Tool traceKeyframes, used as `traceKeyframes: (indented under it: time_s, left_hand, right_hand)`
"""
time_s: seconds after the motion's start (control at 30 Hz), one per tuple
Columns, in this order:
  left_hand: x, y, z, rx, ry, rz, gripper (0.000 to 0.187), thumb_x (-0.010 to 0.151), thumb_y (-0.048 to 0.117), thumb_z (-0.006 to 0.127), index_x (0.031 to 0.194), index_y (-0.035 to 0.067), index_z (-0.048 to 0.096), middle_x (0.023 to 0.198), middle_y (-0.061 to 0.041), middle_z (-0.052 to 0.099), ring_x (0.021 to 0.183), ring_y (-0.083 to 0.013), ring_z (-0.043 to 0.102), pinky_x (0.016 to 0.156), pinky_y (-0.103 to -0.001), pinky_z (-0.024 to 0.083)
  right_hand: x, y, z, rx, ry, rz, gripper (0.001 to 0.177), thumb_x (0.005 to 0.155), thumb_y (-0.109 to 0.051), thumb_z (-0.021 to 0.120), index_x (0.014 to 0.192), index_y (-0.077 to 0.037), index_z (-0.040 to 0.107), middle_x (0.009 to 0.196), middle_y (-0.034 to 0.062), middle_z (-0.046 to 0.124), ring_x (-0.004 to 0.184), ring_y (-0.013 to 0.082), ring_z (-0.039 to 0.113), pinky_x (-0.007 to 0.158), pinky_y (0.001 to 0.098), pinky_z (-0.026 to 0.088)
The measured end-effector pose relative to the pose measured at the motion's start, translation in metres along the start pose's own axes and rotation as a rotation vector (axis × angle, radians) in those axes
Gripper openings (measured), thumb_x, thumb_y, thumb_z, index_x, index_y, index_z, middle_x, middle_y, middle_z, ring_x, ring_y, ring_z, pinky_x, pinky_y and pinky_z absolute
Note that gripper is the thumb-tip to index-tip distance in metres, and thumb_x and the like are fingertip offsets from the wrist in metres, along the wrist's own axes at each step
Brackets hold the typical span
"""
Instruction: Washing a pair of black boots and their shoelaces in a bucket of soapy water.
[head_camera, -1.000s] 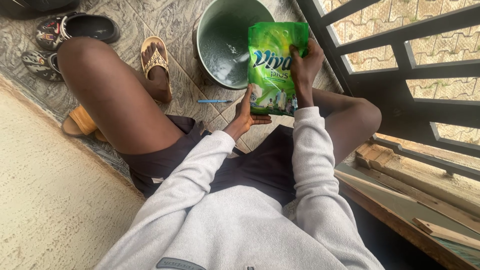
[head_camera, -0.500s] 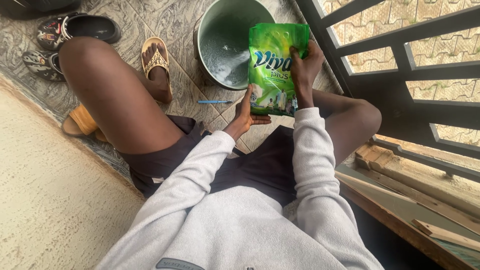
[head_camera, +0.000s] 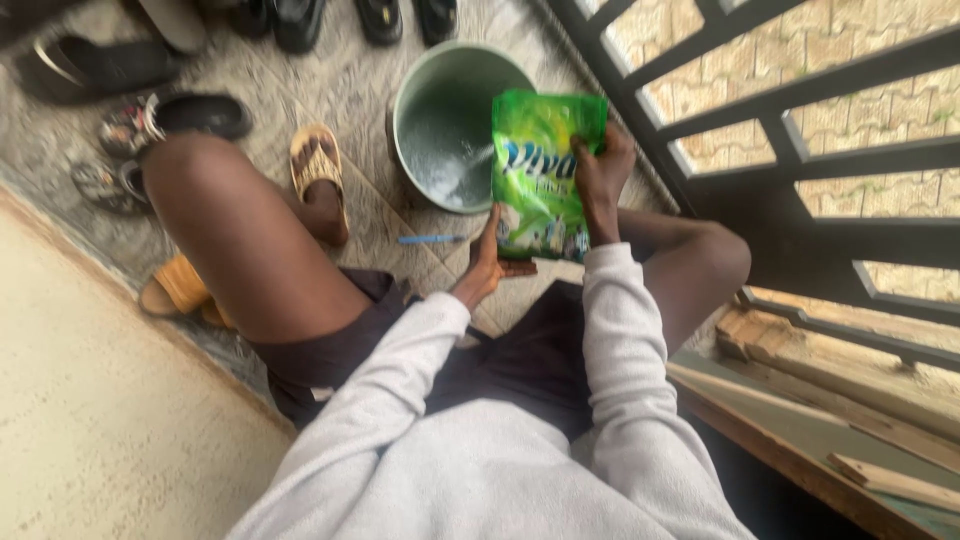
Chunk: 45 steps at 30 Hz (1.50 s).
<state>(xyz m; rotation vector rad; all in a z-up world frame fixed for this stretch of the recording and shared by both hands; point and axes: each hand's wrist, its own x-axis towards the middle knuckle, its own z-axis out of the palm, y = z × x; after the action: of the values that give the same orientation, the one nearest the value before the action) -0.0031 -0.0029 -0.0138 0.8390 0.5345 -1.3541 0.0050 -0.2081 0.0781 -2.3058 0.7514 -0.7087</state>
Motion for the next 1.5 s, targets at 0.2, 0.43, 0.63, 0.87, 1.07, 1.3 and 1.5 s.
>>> traceKeyframes:
  time_s: [0.2, 0.43, 0.63, 0.87, 1.07, 1.3, 1.5]
  left_hand:
    - [0.015, -0.003, -0.008, -0.023, 0.013, -0.014, 0.105, 0.076, 0.084, 0.055, 0.150, 0.011, 0.040, 0.120, -0.027, 0.065, 0.086, -0.0431, 0.075, 0.072, -0.059, 0.065]
    - [0.010, 0.000, -0.007, -0.001, -0.023, -0.013, 0.101, 0.080, 0.084, 0.051, 0.151, 0.013, 0.038, 0.118, -0.029, 0.065, 0.081, -0.0438, 0.074, 0.072, -0.058, 0.065]
    - [0.020, -0.009, -0.013, 0.006, -0.029, -0.003, 0.103, 0.081, 0.083, 0.052, 0.155, 0.013, 0.032, 0.119, -0.027, 0.066, 0.083, -0.0411, 0.075, 0.072, -0.057, 0.066]
    - [0.004, -0.005, -0.006, 0.017, -0.021, -0.033, 0.104, 0.080, 0.083, 0.050, 0.155, 0.015, 0.027, 0.118, -0.030, 0.064, 0.083, -0.0451, 0.075, 0.074, -0.056, 0.064]
    - [0.014, -0.008, -0.012, 0.008, -0.049, -0.035, 0.103, 0.082, 0.084, 0.048, 0.151, 0.009, 0.035, 0.118, -0.031, 0.063, 0.085, -0.0472, 0.074, 0.073, -0.058, 0.066]
    - [0.012, -0.005, -0.012, -0.002, -0.062, -0.024, 0.104, 0.081, 0.084, 0.047, 0.149, 0.006, 0.036, 0.118, -0.031, 0.063, 0.087, -0.0479, 0.073, 0.074, -0.059, 0.063]
    - [0.009, 0.002, -0.010, 0.001, -0.066, -0.029, 0.105, 0.080, 0.085, 0.048, 0.148, 0.005, 0.038, 0.116, -0.030, 0.064, 0.085, -0.0460, 0.073, 0.075, -0.059, 0.064]
  right_hand:
    - [-0.002, -0.009, 0.002, 0.000, -0.013, 0.103, 0.015, 0.081, -0.009, 0.079, 0.094, -0.003, 0.075, 0.081, 0.0141, 0.073, 0.072, 0.0231, 0.072, 0.067, 0.0354, 0.054]
    - [-0.002, -0.004, 0.005, 0.010, -0.030, 0.190, 0.013, 0.085, -0.010, 0.078, 0.095, -0.004, 0.076, 0.081, 0.0112, 0.075, 0.072, 0.0192, 0.072, 0.068, 0.0349, 0.055]
    - [-0.004, -0.003, -0.008, -0.002, -0.050, 0.228, 0.012, 0.084, -0.008, 0.081, 0.094, -0.003, 0.077, 0.082, 0.0113, 0.075, 0.071, 0.0171, 0.070, 0.065, 0.0336, 0.054]
    - [-0.008, -0.011, -0.009, 0.022, -0.036, 0.115, 0.017, 0.083, -0.006, 0.080, 0.099, -0.002, 0.076, 0.082, 0.0104, 0.076, 0.069, 0.0158, 0.068, 0.065, 0.0331, 0.054]
    - [-0.007, -0.012, -0.004, 0.041, -0.055, 0.112, 0.011, 0.085, -0.007, 0.079, 0.093, -0.002, 0.074, 0.080, 0.0091, 0.074, 0.069, 0.0147, 0.067, 0.063, 0.0317, 0.052]
    - [-0.006, -0.018, 0.001, 0.012, -0.059, 0.103, 0.013, 0.085, -0.009, 0.079, 0.095, -0.002, 0.075, 0.076, 0.0091, 0.072, 0.066, 0.0152, 0.067, 0.061, 0.0321, 0.051]
    - [-0.002, -0.018, 0.004, -0.012, -0.060, 0.121, 0.010, 0.085, -0.010, 0.078, 0.093, -0.004, 0.076, 0.076, 0.0088, 0.072, 0.063, 0.0161, 0.065, 0.058, 0.0337, 0.050]
